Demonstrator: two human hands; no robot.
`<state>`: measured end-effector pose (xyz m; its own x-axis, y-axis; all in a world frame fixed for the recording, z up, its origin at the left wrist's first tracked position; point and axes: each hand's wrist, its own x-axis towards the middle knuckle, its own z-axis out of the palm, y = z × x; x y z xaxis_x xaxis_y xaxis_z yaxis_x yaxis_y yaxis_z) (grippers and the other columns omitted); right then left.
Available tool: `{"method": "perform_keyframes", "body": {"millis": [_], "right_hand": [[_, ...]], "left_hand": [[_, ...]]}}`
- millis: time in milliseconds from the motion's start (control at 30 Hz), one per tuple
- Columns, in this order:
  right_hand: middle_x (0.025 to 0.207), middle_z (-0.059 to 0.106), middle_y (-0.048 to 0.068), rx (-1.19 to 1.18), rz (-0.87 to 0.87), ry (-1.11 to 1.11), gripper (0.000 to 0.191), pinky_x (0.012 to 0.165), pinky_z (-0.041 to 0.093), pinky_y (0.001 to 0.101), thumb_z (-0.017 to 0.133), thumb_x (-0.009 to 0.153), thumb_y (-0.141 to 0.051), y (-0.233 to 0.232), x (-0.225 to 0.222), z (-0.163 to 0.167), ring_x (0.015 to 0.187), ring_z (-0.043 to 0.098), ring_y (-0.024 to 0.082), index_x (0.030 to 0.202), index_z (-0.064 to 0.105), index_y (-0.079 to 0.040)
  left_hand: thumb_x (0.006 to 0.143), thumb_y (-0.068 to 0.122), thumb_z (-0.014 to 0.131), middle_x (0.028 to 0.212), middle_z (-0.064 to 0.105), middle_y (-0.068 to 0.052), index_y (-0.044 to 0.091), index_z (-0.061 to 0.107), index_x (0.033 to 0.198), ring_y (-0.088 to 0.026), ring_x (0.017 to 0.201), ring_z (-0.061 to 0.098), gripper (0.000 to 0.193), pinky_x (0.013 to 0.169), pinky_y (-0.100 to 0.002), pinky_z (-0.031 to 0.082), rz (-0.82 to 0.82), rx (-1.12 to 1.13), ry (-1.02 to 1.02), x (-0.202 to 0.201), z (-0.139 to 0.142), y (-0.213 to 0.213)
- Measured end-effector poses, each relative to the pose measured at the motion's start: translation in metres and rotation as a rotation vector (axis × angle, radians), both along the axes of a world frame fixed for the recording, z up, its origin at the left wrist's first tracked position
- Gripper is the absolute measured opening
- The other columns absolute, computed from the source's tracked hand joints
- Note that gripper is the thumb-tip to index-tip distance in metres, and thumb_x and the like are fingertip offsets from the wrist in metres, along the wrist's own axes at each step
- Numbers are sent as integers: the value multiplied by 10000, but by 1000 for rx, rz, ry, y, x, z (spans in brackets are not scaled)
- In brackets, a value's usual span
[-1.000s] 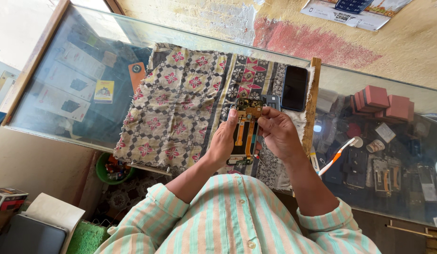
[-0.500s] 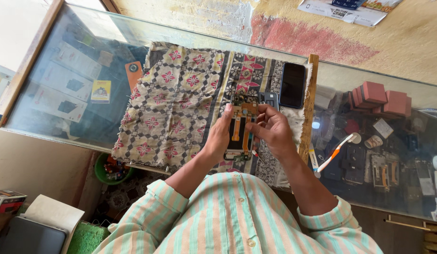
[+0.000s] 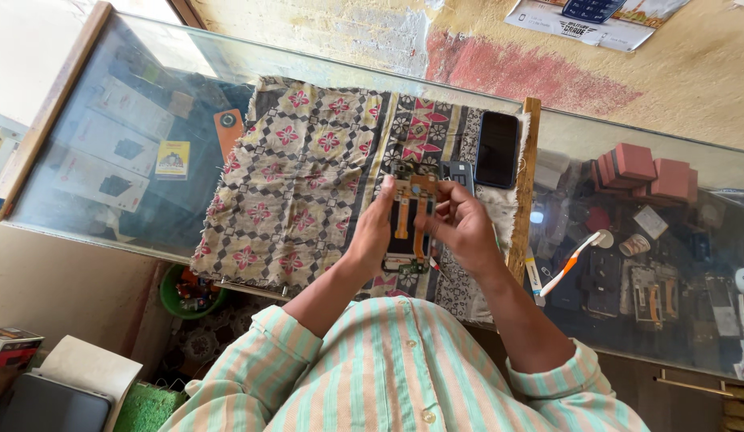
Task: The person disassembles a smartphone by removing the back cover, disconnecting internal connectors, and removing the battery. They then use a toothbrush to clean the battery contacts and the interior of the phone chassis.
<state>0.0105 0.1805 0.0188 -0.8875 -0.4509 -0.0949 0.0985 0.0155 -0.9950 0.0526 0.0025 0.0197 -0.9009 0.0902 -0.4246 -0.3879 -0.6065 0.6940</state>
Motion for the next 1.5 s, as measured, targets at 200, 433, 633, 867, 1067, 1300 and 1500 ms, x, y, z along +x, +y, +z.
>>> {"method": "perform_keyframes", "body": {"millis": [200, 433, 633, 867, 1067, 1300, 1500], "right_hand": [[1244, 567, 85, -71, 145, -109, 994, 953, 541, 305, 888, 766, -96, 1, 14, 10, 1063, 581, 177, 1607, 360, -50], [1270, 562, 35, -202, 102, -273, 914, 1004, 538, 352, 874, 724, -62, 3, 21, 4, 1115, 596, 170, 1510, 411, -12], [1284, 543, 51, -113, 148, -196, 925, 1026, 529, 352, 886, 750, -77, 9, 19, 8, 1125, 549, 172, 1548, 421, -27], [1211, 623, 47, -189, 69, -15, 723, 991, 571, 326, 883, 821, -92, -9, 11, 21, 1156, 645, 154, 1385, 431, -62], [1138, 720, 51, -356, -4, -119, 469, 971, 551, 310, 822, 860, -30, -10, -3, 22, 1098, 673, 145, 1272, 599, -39], [1113, 718, 44, -597, 28, -311, 308, 912, 530, 308, 802, 919, 8, -3, -10, 16, 1018, 677, 142, 1199, 674, -14], [1045, 737, 56, -650, 82, -336, 284, 641, 564, 254, 781, 943, -37, -5, -10, 14, 830, 704, 105, 1205, 674, -6]], "left_hand": [[1031, 584, 379, 1051, 737, -161, 12, 571, 1379, -222, 855, 751, 697, 756, -348, 653, 18, 196, 49, -3, 11, -7], [1051, 592, 352, 1011, 722, -162, -9, 616, 1372, -215, 808, 736, 731, 730, -337, 641, 34, 94, 97, -2, 16, -4], [1012, 625, 357, 1025, 717, -174, 21, 592, 1372, -235, 824, 743, 741, 732, -361, 649, 20, 41, 95, 5, 19, -1], [995, 642, 383, 1106, 706, -169, 8, 571, 1375, -242, 917, 725, 763, 774, -386, 629, 19, 103, -4, 7, 5, 15], [1007, 604, 413, 1268, 635, -71, 70, 494, 1459, -149, 1091, 639, 704, 930, -326, 549, 53, -13, 30, 13, -9, 27], [1037, 633, 326, 1042, 605, -91, 36, 491, 1402, -169, 885, 599, 719, 814, -365, 554, -109, -39, 151, 22, 7, 25], [1015, 658, 325, 1027, 607, -67, 58, 504, 1388, -146, 875, 586, 729, 793, -341, 528, -121, -41, 96, 23, 9, 30]]}}
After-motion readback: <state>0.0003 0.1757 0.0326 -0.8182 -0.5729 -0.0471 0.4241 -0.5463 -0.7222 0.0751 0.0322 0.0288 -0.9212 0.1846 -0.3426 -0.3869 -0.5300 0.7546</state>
